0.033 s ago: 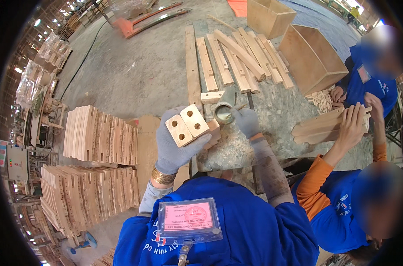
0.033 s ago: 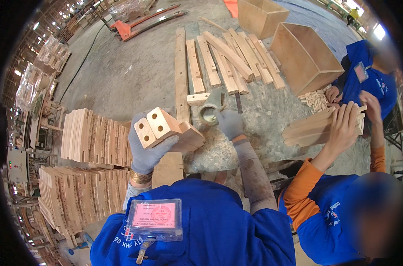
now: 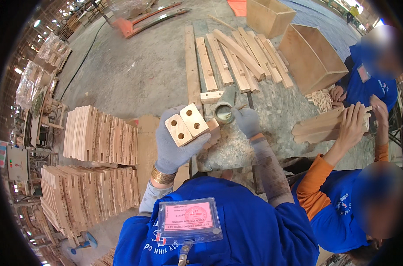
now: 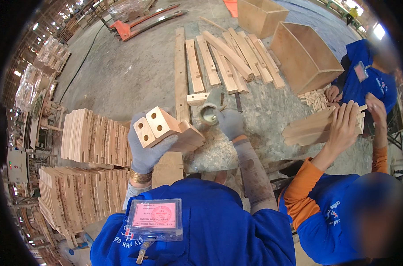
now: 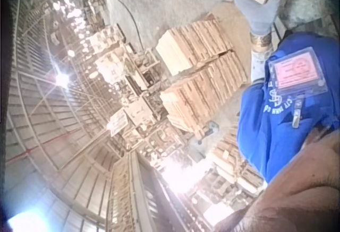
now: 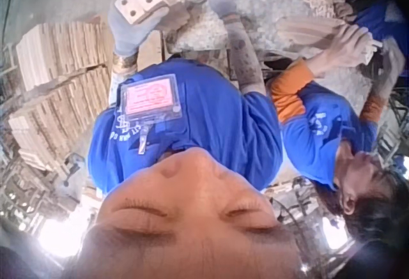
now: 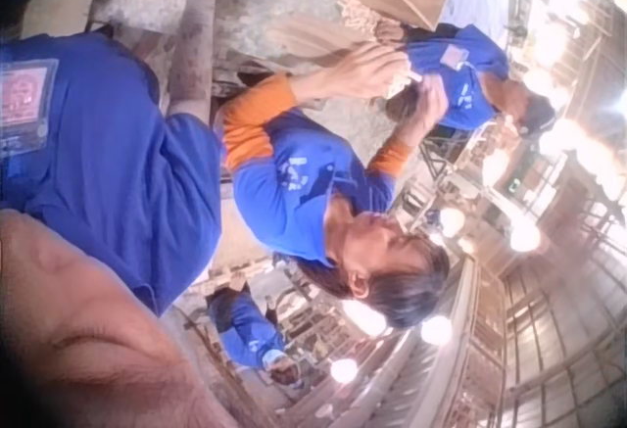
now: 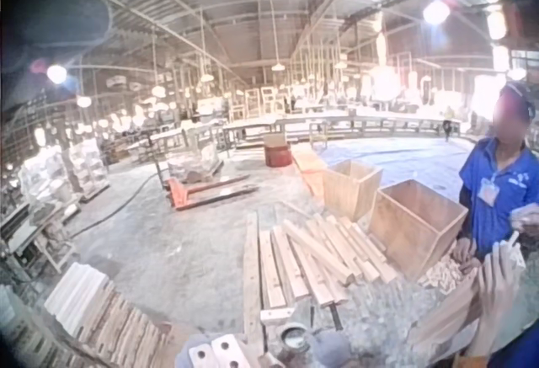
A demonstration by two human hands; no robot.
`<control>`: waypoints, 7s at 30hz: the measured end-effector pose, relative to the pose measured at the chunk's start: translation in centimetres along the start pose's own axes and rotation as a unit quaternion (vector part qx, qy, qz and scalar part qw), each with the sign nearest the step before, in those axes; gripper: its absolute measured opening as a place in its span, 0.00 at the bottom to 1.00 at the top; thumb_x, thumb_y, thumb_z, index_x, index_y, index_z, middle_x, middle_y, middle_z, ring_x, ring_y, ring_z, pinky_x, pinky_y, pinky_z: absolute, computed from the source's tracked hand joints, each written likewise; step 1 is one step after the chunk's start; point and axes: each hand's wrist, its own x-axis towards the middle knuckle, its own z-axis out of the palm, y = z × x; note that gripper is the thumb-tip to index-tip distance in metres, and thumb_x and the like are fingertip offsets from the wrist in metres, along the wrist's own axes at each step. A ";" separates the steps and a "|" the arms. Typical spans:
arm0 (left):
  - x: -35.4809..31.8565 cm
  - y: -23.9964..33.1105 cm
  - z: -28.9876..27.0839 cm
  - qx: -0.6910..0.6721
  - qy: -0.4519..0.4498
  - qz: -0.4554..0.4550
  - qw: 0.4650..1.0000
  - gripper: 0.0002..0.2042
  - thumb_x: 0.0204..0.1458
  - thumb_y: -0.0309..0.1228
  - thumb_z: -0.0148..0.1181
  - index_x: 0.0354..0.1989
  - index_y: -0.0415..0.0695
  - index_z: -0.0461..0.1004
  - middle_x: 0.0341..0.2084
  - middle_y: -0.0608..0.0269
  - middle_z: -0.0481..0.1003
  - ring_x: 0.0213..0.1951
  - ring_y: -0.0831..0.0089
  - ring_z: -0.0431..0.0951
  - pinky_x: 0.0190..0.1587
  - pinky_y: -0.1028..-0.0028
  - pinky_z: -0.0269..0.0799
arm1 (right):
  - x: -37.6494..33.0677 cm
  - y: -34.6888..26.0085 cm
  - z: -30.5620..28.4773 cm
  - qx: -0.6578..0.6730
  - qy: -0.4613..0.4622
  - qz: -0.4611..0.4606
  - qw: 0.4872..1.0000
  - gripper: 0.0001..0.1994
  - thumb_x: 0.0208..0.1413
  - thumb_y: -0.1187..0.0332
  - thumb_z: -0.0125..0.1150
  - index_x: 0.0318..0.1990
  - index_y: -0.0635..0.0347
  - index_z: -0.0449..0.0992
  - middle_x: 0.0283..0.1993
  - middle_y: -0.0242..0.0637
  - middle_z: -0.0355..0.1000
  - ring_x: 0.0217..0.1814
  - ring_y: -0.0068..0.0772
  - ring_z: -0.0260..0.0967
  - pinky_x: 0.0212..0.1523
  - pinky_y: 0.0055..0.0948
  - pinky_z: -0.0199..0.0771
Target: The person applies glue to the pre-drilled holes of small wooden blocks using a thin brush. They pick up blocks from a stack, dip the brush into a container of glue, and carefully fill the holes before placing the blocks back onto the stack. The process is repeated for multiple blocks in a repetitive assembly line manner.
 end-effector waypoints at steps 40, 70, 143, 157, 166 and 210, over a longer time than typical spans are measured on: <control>2.1 0.7 1.8 -0.041 -0.061 -0.029 0.997 0.29 0.34 0.35 0.73 0.45 0.39 0.65 0.35 0.62 0.75 0.38 0.78 0.75 0.41 0.75 0.72 | 6.5 -26.0 -13.6 0.073 -0.071 -0.243 0.965 0.09 0.48 0.68 0.60 0.28 0.66 0.77 0.21 0.42 0.70 0.18 0.33 0.69 0.20 0.26 0.66; 1.2 -0.4 0.9 -0.020 -0.004 0.003 1.000 0.28 0.34 0.32 0.72 0.43 0.38 0.64 0.35 0.60 0.73 0.37 0.75 0.74 0.40 0.75 0.71 | 5.2 -5.3 -3.5 -0.133 -0.072 0.037 0.988 0.20 0.55 0.49 0.48 0.27 0.58 0.73 0.24 0.49 0.71 0.29 0.51 0.70 0.30 0.42 0.69; 2.9 1.5 2.3 -0.089 -0.036 -0.023 0.995 0.24 0.38 0.31 0.70 0.43 0.40 0.65 0.34 0.62 0.75 0.37 0.80 0.74 0.40 0.77 0.72 | 6.4 -27.1 -17.0 0.165 -0.059 -0.108 0.979 0.11 0.53 0.67 0.56 0.34 0.69 0.75 0.25 0.37 0.71 0.23 0.24 0.70 0.24 0.21 0.69; 2.7 0.6 0.4 -0.090 0.047 -0.036 0.994 0.28 0.34 0.29 0.71 0.46 0.37 0.65 0.38 0.59 0.73 0.40 0.74 0.74 0.41 0.74 0.71 | -1.8 -11.4 -7.5 0.119 0.033 -0.202 0.972 0.32 0.44 0.58 0.66 0.55 0.61 0.61 0.51 0.47 0.67 0.49 0.41 0.68 0.47 0.35 0.70; 4.4 5.7 -1.7 -0.284 0.143 -0.017 0.948 0.31 0.34 0.20 0.64 0.52 0.38 0.62 0.41 0.58 0.71 0.43 0.70 0.72 0.48 0.71 0.68 | -2.4 -12.7 -3.2 -0.038 0.182 -0.275 0.943 0.50 0.32 0.46 0.70 0.61 0.61 0.51 0.63 0.53 0.51 0.59 0.57 0.54 0.56 0.50 0.57; 1.3 -10.2 -3.7 -0.533 0.088 -0.226 0.811 0.35 0.47 0.56 0.46 0.58 0.41 0.56 0.47 0.49 0.67 0.45 0.59 0.72 0.44 0.64 0.73 | -1.2 -3.0 -1.9 0.115 0.050 0.040 0.991 0.13 0.54 0.65 0.53 0.27 0.66 0.75 0.21 0.39 0.71 0.23 0.31 0.69 0.27 0.29 0.67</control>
